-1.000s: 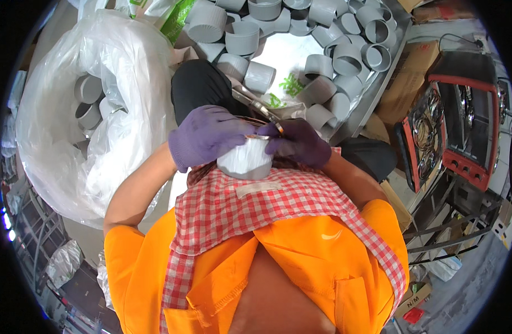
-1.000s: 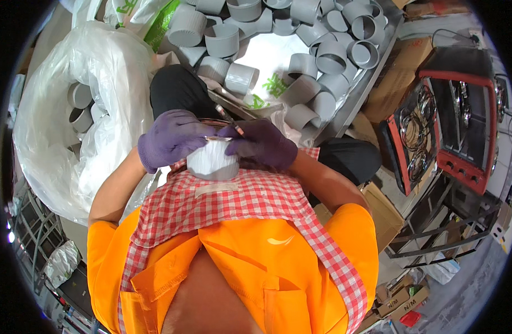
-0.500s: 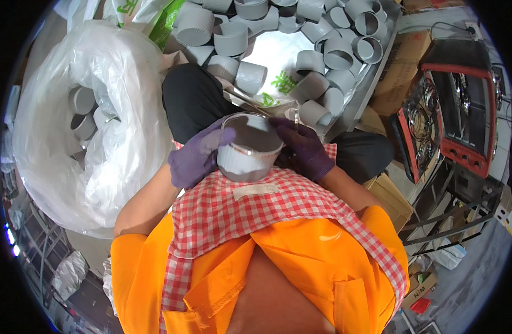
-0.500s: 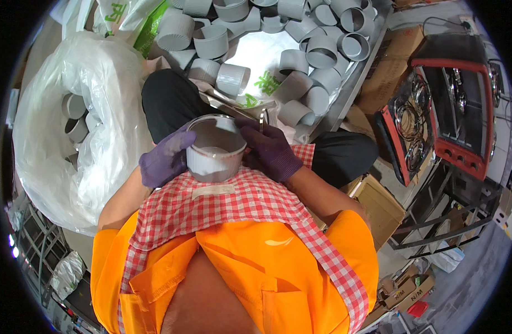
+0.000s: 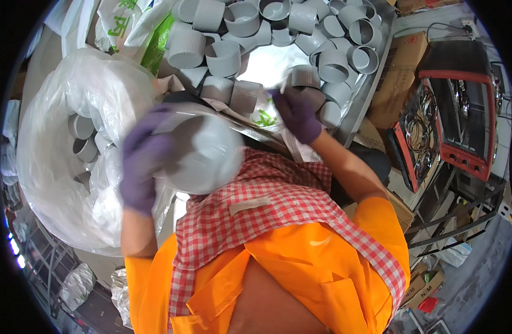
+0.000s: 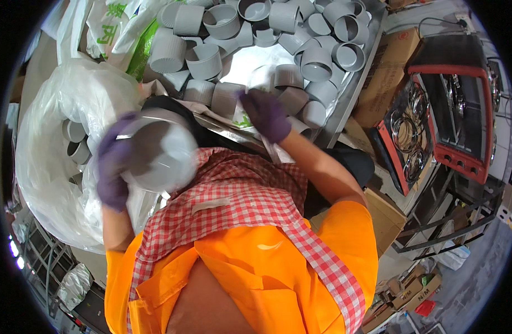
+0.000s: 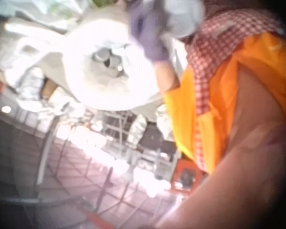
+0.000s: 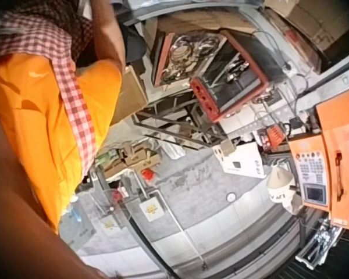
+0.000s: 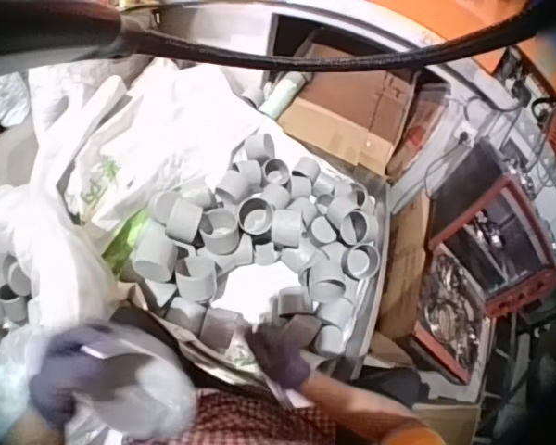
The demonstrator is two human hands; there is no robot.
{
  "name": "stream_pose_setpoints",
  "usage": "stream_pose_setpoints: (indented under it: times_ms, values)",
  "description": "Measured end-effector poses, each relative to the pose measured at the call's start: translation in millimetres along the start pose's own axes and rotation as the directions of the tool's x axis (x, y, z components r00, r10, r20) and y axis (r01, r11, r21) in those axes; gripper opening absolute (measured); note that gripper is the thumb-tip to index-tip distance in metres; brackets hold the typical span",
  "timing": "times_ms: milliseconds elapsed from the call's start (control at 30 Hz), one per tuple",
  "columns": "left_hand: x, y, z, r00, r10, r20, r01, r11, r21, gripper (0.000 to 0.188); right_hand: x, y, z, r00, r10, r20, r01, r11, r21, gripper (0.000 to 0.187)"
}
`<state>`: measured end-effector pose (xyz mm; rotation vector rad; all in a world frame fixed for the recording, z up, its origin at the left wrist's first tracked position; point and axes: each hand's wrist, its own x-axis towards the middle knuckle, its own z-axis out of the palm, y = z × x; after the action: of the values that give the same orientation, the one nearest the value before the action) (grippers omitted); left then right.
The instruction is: The person places circular coils onto a gray plastic component, then positions the assembled unit into a small oven. The person then repeats the process, taking coils from a nearby box and mounting them onto additional plastic components one at a time.
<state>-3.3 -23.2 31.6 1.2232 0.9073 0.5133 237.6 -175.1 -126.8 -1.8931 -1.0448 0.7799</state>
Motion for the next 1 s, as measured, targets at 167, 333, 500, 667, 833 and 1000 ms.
stream_pose_setpoints:
  times_ms: [167,333,500,667,833,1000]
  values:
    - [-27.3,51.7,-153.0,0.588,0.643,-0.490,0.000,0.606,0.795,0.046,79.2,136.5,-55.6,0.788,0.253,-0.561,-0.467,0.840,-0.277,0.033]
    - [-4.8,4.4,-131.2,0.574,0.614,-0.541,-0.042,0.682,0.730,0.046,120.1,180.8,-66.1,0.740,0.192,-0.644,-0.511,0.783,-0.354,0.037]
    - [35.5,-17.8,-15.4,0.788,0.504,0.354,-0.599,0.491,0.633,0.032,92.7,107.3,-57.5,0.985,-0.074,-0.153,0.037,0.972,-0.233,0.029]
    - [47.9,-16.1,58.9,0.541,0.350,0.765,-0.841,0.237,0.486,0.036,17.8,-70.1,-41.6,0.557,-0.353,0.751,0.163,0.934,0.318,0.021]
    - [16.5,-81.7,20.8,0.541,0.224,0.810,-0.666,0.702,0.251,0.030,-54.6,-81.9,-20.5,0.847,-0.142,0.512,-0.121,0.887,0.446,0.024]
    - [-8.1,-92.7,19.1,0.652,0.330,0.682,-0.619,0.752,0.228,0.029,-78.8,-64.1,3.2,0.953,-0.151,0.263,0.082,0.964,0.255,0.030]
